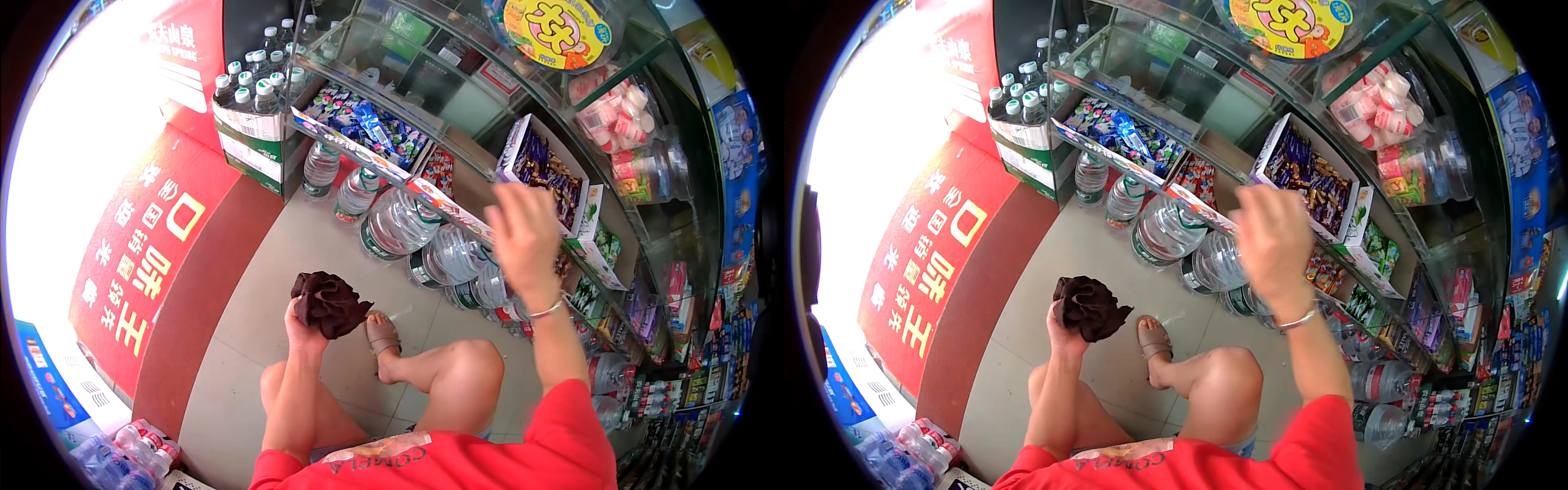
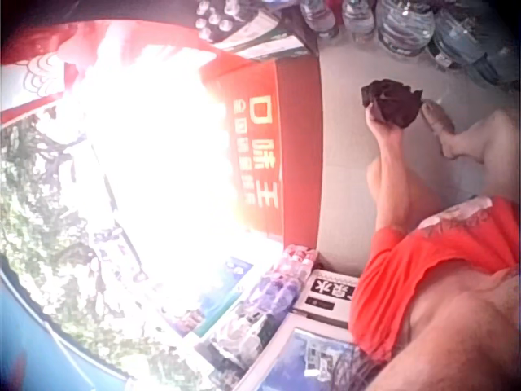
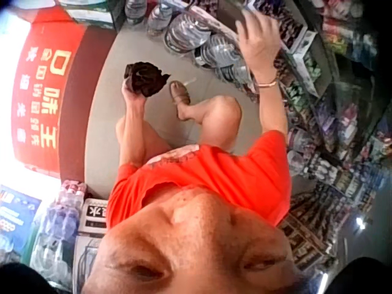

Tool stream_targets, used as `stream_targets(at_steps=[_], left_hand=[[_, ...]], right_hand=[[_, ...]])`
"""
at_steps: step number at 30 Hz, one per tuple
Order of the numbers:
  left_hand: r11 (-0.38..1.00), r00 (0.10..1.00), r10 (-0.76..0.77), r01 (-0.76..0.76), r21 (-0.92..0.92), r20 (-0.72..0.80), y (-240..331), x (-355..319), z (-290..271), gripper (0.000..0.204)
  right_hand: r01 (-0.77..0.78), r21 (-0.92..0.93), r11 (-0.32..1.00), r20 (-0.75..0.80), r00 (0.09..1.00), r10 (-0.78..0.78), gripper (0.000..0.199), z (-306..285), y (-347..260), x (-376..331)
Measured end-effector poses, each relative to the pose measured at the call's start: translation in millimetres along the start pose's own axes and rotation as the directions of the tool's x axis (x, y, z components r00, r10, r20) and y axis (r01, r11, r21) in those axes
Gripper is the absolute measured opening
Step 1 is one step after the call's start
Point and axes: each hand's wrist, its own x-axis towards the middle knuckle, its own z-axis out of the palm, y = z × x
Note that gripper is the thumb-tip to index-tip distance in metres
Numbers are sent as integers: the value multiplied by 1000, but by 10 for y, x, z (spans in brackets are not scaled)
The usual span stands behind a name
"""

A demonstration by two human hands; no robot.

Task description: The person wipes glass shelves with a cloth and rearranges candy jars, chocolate boxes, and water bottles on a retail display.

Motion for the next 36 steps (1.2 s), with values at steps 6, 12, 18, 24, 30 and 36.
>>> stream_targets(at_steps=[6, 12, 18, 24, 30, 36], left_hand=[[997, 997, -72, 72, -3, -4, -27, 56, -83, 38], [996, 996, -79, 77, -41, -44, 52, 65, -164, 37], [993, 993, -101, 97, -64, -60, 23, 50, -119, 36], [995, 993, -103, 102, -23, -53, -2, 10, -101, 35], [999, 993, -38, 39, 6, -110, 38, -27, -96, 40], [999, 999, -46, 46, 8, 17, 66, -59, 33, 48]], right_hand=[[-173, -207, 963, 254, 941, 224, 13, -218, 837, -399], [-105, -181, 978, 144, 981, 132, 4, -160, 774, -148], [27, -203, 979, 15, 1000, -25, 2, 24, 334, 354], [175, -191, 966, 8, 984, -177, 3, 265, -68, 859], [207, -233, 950, 37, 978, -204, 2, 335, -1, 880], [177, -315, 932, 91, 984, -156, 3, 171, 419, 486]])
